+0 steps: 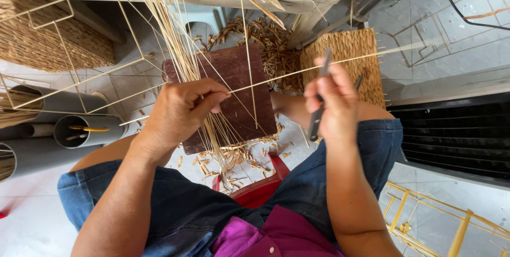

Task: The person sits on the floor and uses a small knife to split long bamboo strips into thinner slats, shaving and pulling the split pieces apart by hand. Finished slats are set aside with a growing pile of thin bamboo strips while shavings collect on the floor.

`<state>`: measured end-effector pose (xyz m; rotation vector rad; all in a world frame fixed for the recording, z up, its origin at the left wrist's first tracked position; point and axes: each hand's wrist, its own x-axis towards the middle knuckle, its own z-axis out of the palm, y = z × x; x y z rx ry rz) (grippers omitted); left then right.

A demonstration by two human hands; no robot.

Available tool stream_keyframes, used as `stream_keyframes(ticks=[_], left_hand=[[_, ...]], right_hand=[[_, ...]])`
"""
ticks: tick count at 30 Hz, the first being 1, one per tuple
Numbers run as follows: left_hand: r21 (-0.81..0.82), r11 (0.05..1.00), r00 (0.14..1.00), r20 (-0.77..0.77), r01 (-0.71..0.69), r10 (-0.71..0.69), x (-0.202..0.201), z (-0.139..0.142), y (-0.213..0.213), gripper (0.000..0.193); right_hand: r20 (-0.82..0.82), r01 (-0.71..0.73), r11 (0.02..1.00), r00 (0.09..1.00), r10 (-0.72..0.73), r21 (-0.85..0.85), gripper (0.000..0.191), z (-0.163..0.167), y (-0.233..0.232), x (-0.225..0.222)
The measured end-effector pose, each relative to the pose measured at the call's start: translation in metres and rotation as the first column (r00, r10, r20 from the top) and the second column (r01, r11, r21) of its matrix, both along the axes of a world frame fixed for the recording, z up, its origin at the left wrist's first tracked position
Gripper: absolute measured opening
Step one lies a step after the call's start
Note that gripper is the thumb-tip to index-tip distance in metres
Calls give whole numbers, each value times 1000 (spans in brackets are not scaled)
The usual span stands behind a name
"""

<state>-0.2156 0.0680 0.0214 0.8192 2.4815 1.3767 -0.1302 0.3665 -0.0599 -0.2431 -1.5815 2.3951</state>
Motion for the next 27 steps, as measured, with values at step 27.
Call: stream_keyframes(ticks=[27], left_hand=[[-47,998,996,83,35,-31,4,-16,24,10]], right_hand=[[49,-262,949,965,258,175,34,3,-43,5]])
